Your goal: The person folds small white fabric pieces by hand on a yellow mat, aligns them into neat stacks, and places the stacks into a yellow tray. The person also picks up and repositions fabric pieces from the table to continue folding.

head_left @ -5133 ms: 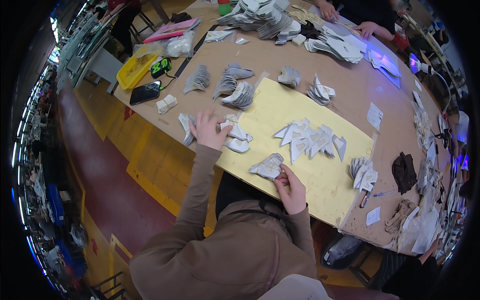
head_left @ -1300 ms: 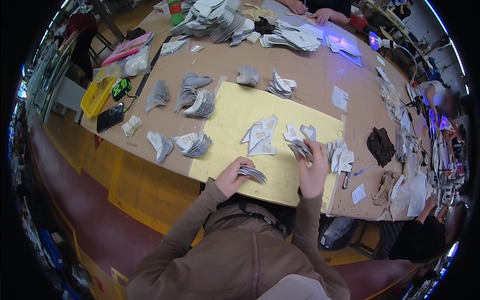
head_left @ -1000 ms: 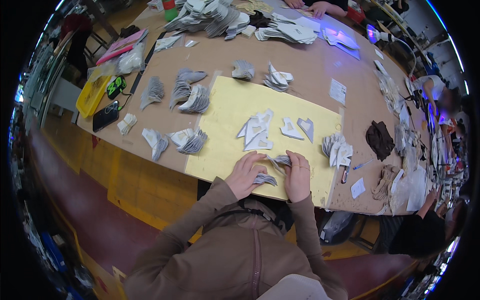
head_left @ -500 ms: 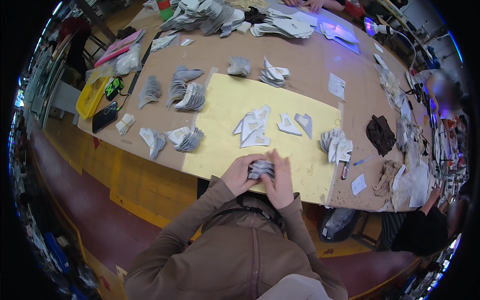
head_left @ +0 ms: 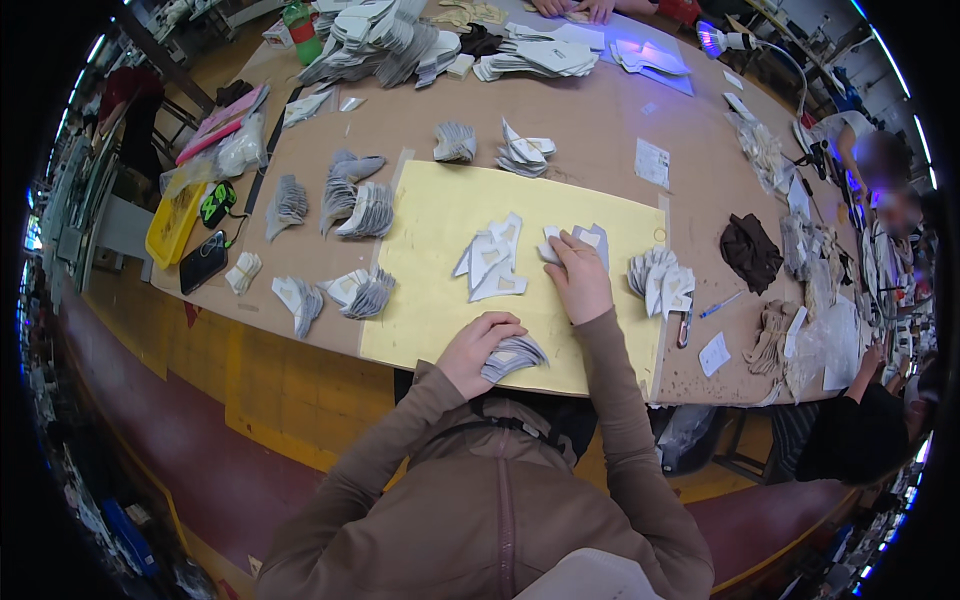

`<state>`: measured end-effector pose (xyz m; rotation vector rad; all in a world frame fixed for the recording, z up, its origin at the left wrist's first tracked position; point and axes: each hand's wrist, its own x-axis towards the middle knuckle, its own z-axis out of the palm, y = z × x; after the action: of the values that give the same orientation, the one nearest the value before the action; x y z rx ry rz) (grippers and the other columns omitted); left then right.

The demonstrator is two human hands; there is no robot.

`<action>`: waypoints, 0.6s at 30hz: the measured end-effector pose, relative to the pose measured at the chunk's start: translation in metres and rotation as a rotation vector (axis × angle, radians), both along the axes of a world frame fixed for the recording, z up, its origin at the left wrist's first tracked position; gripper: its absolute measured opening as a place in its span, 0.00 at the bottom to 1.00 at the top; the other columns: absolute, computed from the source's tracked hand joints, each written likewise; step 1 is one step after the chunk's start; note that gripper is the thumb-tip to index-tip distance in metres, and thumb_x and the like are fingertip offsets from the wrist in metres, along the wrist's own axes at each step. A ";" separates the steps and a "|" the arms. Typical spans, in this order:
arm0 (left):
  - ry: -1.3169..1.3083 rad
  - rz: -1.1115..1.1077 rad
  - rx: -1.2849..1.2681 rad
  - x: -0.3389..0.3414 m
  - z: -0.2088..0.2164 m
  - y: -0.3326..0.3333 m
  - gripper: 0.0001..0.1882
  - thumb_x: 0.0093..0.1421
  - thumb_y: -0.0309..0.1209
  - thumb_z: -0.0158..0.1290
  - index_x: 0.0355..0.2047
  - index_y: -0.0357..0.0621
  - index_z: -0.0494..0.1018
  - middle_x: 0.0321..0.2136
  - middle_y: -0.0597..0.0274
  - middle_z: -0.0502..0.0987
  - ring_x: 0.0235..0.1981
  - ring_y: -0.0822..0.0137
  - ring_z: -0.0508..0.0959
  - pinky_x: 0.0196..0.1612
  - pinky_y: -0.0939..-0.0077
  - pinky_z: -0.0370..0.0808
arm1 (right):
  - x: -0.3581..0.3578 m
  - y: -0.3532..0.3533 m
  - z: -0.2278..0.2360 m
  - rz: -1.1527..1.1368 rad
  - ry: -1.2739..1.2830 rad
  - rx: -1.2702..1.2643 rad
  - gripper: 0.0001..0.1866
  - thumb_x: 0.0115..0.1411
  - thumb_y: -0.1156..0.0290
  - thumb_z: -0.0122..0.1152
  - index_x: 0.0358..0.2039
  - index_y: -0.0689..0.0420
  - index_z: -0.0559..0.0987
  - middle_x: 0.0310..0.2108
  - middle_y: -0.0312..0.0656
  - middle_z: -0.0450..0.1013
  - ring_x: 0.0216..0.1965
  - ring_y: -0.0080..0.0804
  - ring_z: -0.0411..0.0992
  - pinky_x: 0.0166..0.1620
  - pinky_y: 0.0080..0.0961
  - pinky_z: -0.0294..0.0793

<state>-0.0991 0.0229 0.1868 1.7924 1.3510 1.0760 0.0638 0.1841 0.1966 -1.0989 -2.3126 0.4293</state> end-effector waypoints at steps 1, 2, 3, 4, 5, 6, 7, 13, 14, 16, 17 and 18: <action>0.018 0.021 0.012 0.001 0.001 0.000 0.26 0.51 0.27 0.61 0.51 0.42 0.69 0.49 0.52 0.71 0.51 0.50 0.73 0.54 0.63 0.70 | -0.003 0.001 -0.003 -0.031 -0.017 -0.127 0.25 0.50 0.76 0.66 0.51 0.60 0.75 0.49 0.51 0.74 0.52 0.49 0.71 0.55 0.38 0.70; 0.013 0.029 0.014 0.002 0.002 0.001 0.27 0.50 0.28 0.62 0.52 0.42 0.68 0.49 0.52 0.71 0.51 0.50 0.73 0.54 0.63 0.70 | -0.004 0.000 -0.005 -0.005 0.041 -0.078 0.25 0.50 0.77 0.66 0.51 0.60 0.75 0.48 0.51 0.74 0.51 0.48 0.71 0.54 0.36 0.71; 0.008 0.040 0.013 0.002 0.002 0.001 0.28 0.50 0.29 0.63 0.52 0.42 0.68 0.49 0.52 0.71 0.51 0.50 0.73 0.54 0.63 0.71 | -0.003 -0.003 -0.006 0.004 0.053 -0.093 0.25 0.50 0.78 0.66 0.51 0.60 0.76 0.48 0.51 0.74 0.51 0.47 0.71 0.53 0.35 0.71; -0.006 0.059 0.014 0.003 0.002 0.001 0.30 0.50 0.29 0.64 0.53 0.42 0.67 0.50 0.52 0.71 0.51 0.50 0.73 0.54 0.63 0.71 | -0.002 -0.006 -0.006 -0.016 0.044 -0.142 0.24 0.50 0.78 0.66 0.50 0.60 0.76 0.47 0.50 0.75 0.50 0.45 0.72 0.52 0.34 0.72; -0.005 0.066 -0.031 0.003 0.001 0.001 0.30 0.50 0.30 0.64 0.53 0.42 0.67 0.50 0.52 0.70 0.51 0.50 0.72 0.54 0.63 0.71 | 0.000 -0.010 -0.005 -0.034 0.118 -0.253 0.23 0.50 0.79 0.65 0.50 0.60 0.76 0.46 0.49 0.75 0.49 0.43 0.73 0.50 0.33 0.73; -0.013 0.083 -0.072 0.003 0.001 0.001 0.31 0.50 0.30 0.64 0.54 0.41 0.66 0.50 0.52 0.70 0.52 0.50 0.72 0.54 0.63 0.71 | 0.003 -0.014 -0.003 -0.081 0.170 -0.395 0.23 0.51 0.80 0.64 0.50 0.60 0.77 0.45 0.49 0.76 0.48 0.42 0.73 0.49 0.31 0.73; -0.026 0.096 -0.112 0.003 0.000 0.002 0.31 0.51 0.30 0.64 0.54 0.41 0.66 0.51 0.52 0.70 0.52 0.50 0.72 0.54 0.63 0.71 | 0.005 -0.019 -0.002 -0.100 0.255 -0.507 0.22 0.51 0.81 0.64 0.49 0.60 0.77 0.44 0.48 0.76 0.46 0.40 0.74 0.47 0.30 0.74; -0.019 0.099 -0.124 0.003 0.002 0.003 0.27 0.49 0.29 0.66 0.48 0.43 0.68 0.54 0.51 0.68 0.51 0.51 0.73 0.55 0.67 0.70 | 0.026 -0.047 -0.005 0.114 0.335 -0.263 0.16 0.53 0.85 0.56 0.43 0.59 0.80 0.39 0.49 0.78 0.40 0.44 0.76 0.47 0.33 0.74; 0.046 0.124 -0.052 0.004 0.003 0.002 0.26 0.48 0.29 0.66 0.47 0.43 0.68 0.54 0.51 0.67 0.51 0.52 0.73 0.54 0.67 0.70 | 0.029 -0.052 -0.007 0.201 0.300 -0.254 0.15 0.54 0.85 0.56 0.42 0.59 0.80 0.38 0.49 0.78 0.40 0.44 0.76 0.47 0.34 0.74; 0.167 0.190 0.084 0.005 0.005 0.002 0.26 0.47 0.28 0.67 0.45 0.43 0.68 0.55 0.51 0.67 0.50 0.53 0.73 0.53 0.68 0.71 | 0.031 -0.061 -0.012 0.364 0.233 -0.224 0.13 0.55 0.85 0.54 0.39 0.60 0.81 0.35 0.48 0.79 0.41 0.44 0.76 0.47 0.35 0.74; 0.164 0.185 0.106 0.005 0.005 0.003 0.25 0.47 0.27 0.67 0.45 0.43 0.68 0.54 0.51 0.67 0.50 0.54 0.74 0.52 0.68 0.71 | 0.033 -0.064 -0.013 0.447 0.207 -0.221 0.16 0.56 0.83 0.54 0.45 0.61 0.78 0.41 0.49 0.78 0.46 0.45 0.75 0.50 0.38 0.72; 0.158 0.169 0.124 0.004 0.005 0.003 0.25 0.47 0.27 0.67 0.44 0.43 0.68 0.53 0.51 0.68 0.49 0.54 0.74 0.52 0.67 0.71 | 0.033 -0.069 -0.013 0.407 0.265 -0.313 0.17 0.57 0.83 0.53 0.48 0.60 0.76 0.44 0.50 0.76 0.48 0.46 0.74 0.52 0.37 0.71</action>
<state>-0.0950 0.0261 0.1920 1.9140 1.5851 1.1482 0.0969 0.1149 0.1838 -0.6433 -2.2687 1.0539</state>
